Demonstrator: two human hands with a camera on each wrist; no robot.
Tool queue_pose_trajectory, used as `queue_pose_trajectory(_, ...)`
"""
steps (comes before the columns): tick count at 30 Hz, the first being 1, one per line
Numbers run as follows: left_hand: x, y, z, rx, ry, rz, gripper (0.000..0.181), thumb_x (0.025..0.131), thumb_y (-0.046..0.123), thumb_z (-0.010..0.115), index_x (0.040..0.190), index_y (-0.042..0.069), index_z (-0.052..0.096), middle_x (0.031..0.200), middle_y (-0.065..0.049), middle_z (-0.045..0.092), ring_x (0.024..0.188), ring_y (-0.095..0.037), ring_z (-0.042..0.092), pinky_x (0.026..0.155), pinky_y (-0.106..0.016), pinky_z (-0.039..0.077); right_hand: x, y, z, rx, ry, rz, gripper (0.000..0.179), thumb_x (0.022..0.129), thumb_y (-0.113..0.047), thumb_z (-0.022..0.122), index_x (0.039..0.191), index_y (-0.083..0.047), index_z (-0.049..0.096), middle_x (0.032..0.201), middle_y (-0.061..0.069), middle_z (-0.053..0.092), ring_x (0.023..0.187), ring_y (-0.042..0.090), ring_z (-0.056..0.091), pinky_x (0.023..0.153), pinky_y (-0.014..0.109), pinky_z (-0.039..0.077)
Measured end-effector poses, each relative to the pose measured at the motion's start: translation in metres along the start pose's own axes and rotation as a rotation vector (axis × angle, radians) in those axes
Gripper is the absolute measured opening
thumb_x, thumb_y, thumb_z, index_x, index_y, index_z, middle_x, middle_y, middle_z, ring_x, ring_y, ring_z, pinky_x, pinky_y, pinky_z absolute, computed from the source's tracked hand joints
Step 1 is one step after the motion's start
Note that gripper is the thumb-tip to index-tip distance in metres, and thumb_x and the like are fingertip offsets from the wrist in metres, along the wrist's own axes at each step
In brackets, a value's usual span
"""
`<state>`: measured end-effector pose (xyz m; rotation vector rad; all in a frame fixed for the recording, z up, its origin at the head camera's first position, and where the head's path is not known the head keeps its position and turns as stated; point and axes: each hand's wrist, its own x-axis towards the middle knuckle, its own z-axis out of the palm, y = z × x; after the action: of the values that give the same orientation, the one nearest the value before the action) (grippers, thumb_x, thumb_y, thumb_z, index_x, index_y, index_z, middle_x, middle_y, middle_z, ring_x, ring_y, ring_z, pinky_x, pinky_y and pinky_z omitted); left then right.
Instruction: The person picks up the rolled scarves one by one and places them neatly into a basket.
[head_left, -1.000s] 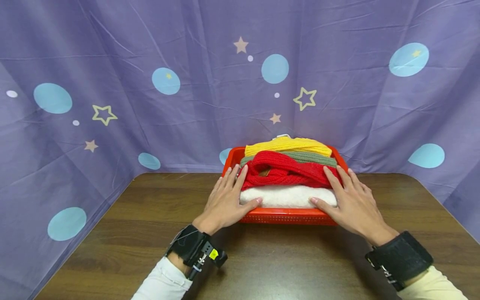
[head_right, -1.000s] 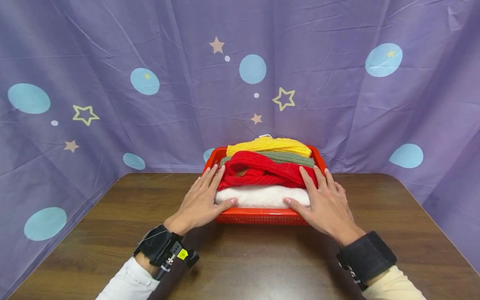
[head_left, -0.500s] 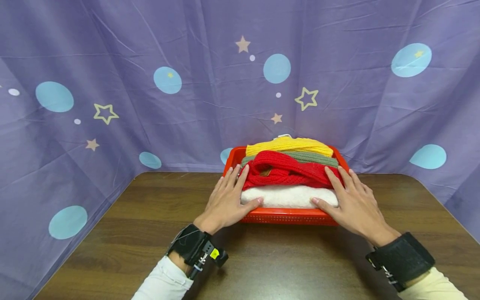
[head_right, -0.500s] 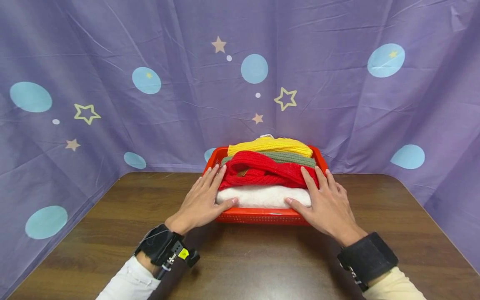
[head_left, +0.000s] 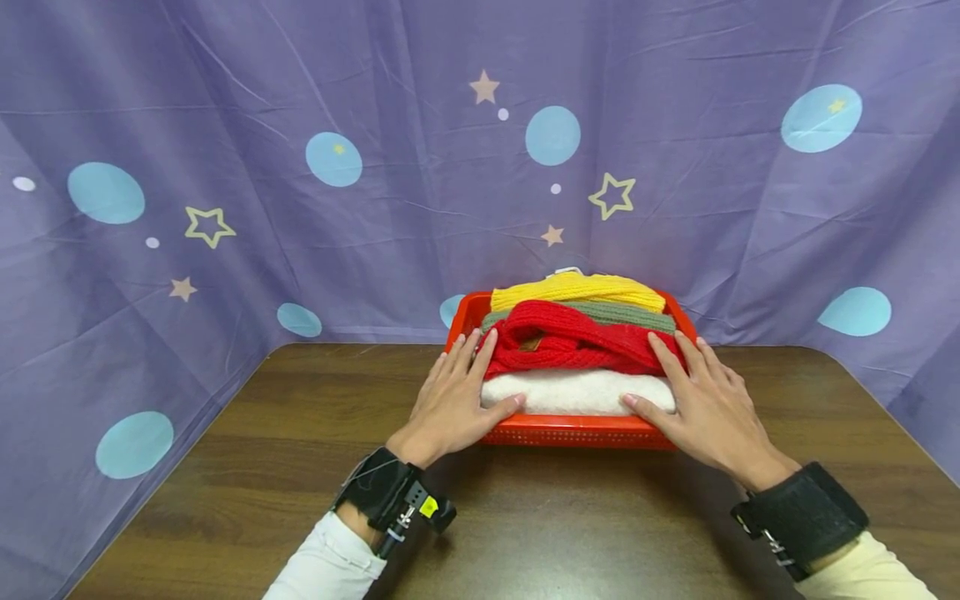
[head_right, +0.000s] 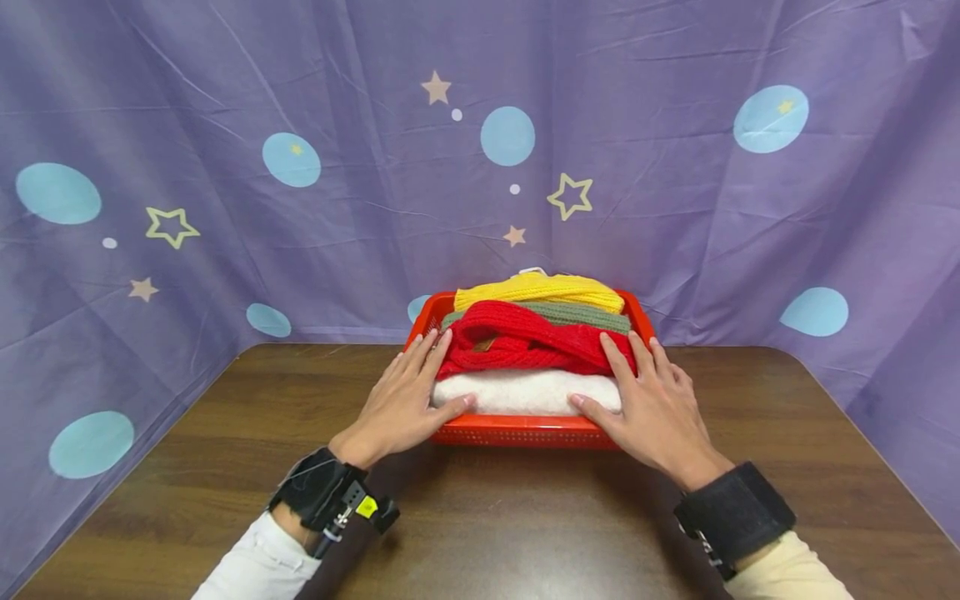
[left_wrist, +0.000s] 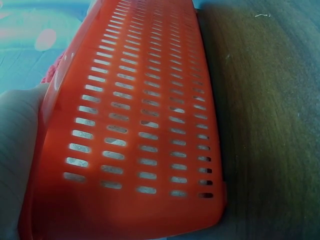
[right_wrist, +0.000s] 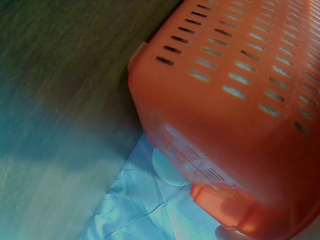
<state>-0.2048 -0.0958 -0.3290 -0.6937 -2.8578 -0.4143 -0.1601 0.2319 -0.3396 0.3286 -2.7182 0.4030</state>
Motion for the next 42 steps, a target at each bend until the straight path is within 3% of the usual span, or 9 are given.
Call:
queue_pose_trajectory(19,-0.0033,-0.0049,-0.0007,-0.006,0.004,-0.017,0.097,0.092,0.067,0.054,0.164,0.018,0.011,0.169,-0.012,0.013,0.154,-0.035,0.012,0.123,-0.052,0.011,0.0055,-0.0034,-0.0005,0.007,-0.015,-0.013,0.095,0.089,-0.067,0.060,0.159,-0.012,0.030,0.158,0.030,0.029,0.142,0.055,0.025,0.101,0.075,0.026)
queue_pose_trajectory(42,0.0006,-0.0002,0.0008,0.007,-0.019,-0.009,0.095,0.092,0.068,0.051,0.164,0.020,0.010,0.169,-0.009,0.012,0.155,-0.033,0.012,0.123,-0.051,0.010,0.0005,0.0012,0.0012,-0.002,0.019,-0.009,0.094,0.089,-0.066,0.061,0.159,-0.013,0.030,0.157,0.030,0.031,0.140,0.055,0.027,0.097,0.074,0.029)
